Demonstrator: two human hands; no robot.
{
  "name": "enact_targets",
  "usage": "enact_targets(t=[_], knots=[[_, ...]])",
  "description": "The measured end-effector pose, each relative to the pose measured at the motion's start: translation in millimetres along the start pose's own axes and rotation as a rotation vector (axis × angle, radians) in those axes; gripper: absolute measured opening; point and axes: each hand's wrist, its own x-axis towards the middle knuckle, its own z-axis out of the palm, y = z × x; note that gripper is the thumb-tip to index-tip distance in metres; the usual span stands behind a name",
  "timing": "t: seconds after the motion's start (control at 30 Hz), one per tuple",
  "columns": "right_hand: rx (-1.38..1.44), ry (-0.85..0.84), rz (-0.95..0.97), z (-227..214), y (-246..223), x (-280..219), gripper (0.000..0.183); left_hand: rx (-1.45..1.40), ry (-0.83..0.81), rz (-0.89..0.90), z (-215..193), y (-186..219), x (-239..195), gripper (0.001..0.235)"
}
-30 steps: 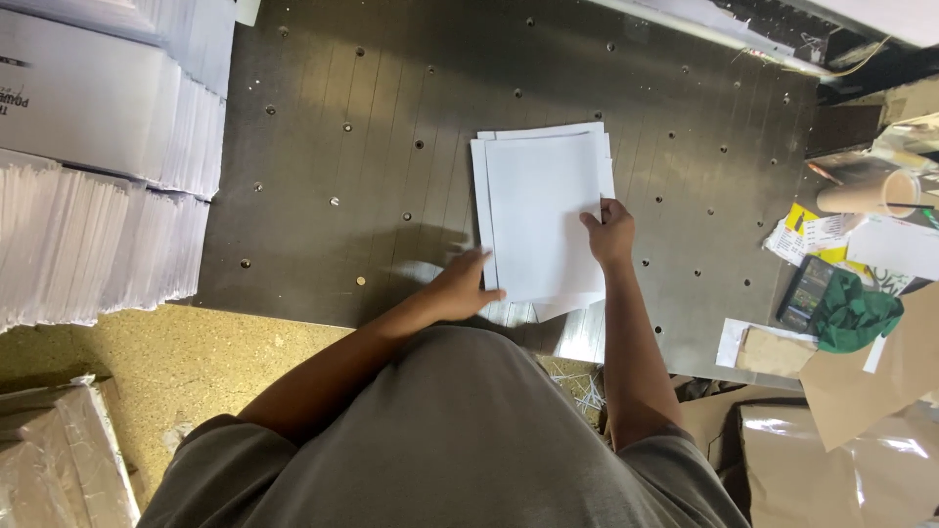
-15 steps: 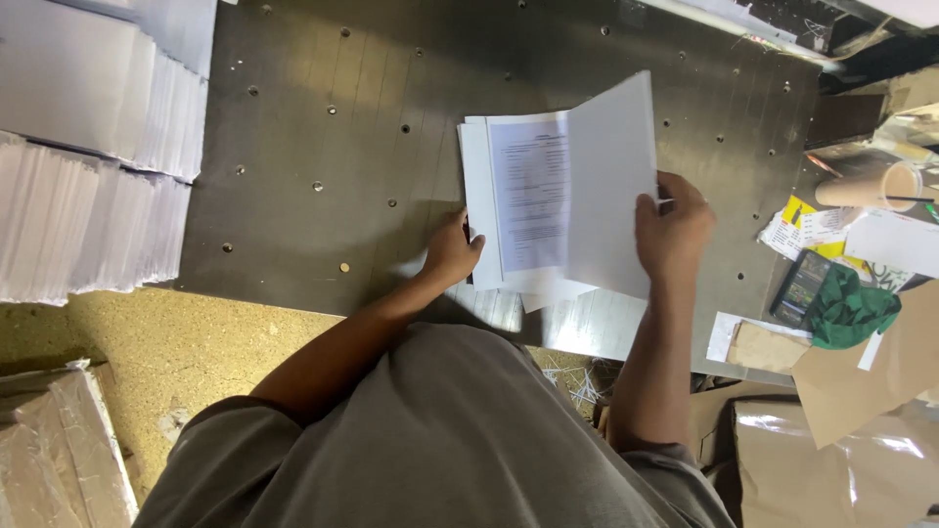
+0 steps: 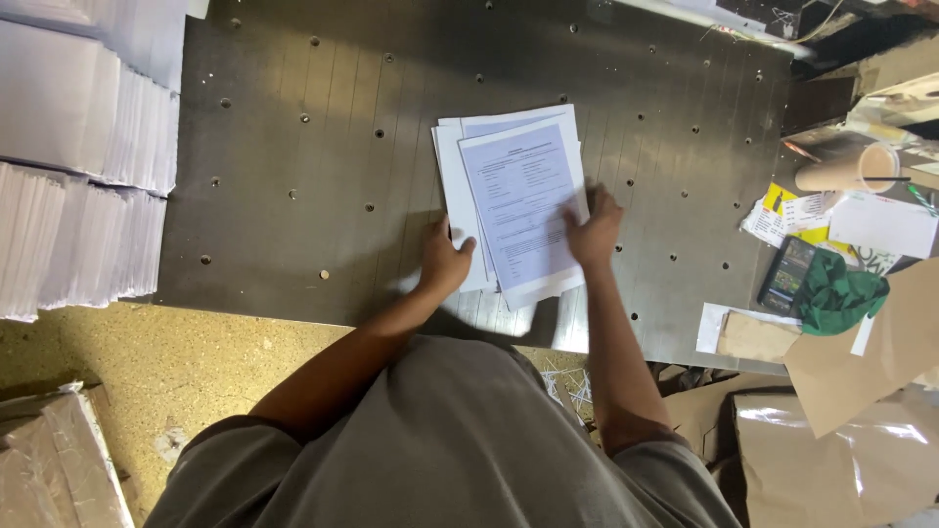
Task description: The person is aligning and stacking printed booklets on a workbench and a machine bed to prepare them for further processing.
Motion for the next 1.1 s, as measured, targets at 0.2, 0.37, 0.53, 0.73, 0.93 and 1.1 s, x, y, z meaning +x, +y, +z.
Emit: enact_targets(t=[0.2,0.37,0.53,0.73,0.93,1.1], knots=[[0.063,0.086,-0.209,21.1,-46.3,-38.8,0.088,0.134,0.033,0.056,28.0,-11.5,-25.4,0.068],[0.128,0.016,-0.364,31.1,-69.7,-66.4,0.092,-0.030,0.074,-0.120,-17.2,-67.1,-70.1,0.063],[0.034,-0.116,-0.355,55.9,-128.8,-125.9,0.096,-0.293,0.468,-0.644,-77.7,-107.0,-133.3,0.101],[0.162,-0.300,-0.430,81.4,-144.7,-168.0,0.091,-0.251,0.432,-0.467,-54.6,-123.1,-115.0,0.080],[0.367,-1.197,0.383,-58.6,-228.0,-132.0,0.099,-0.520,0.157,-0.428,-128.9,-94.7,-166.1,0.081],[0.377,-0.771,0.104,63.6,-212.5,-144.6,0.065,0.104,0.339,-0.135,-102.7,-52.6,-94.1,0.068]])
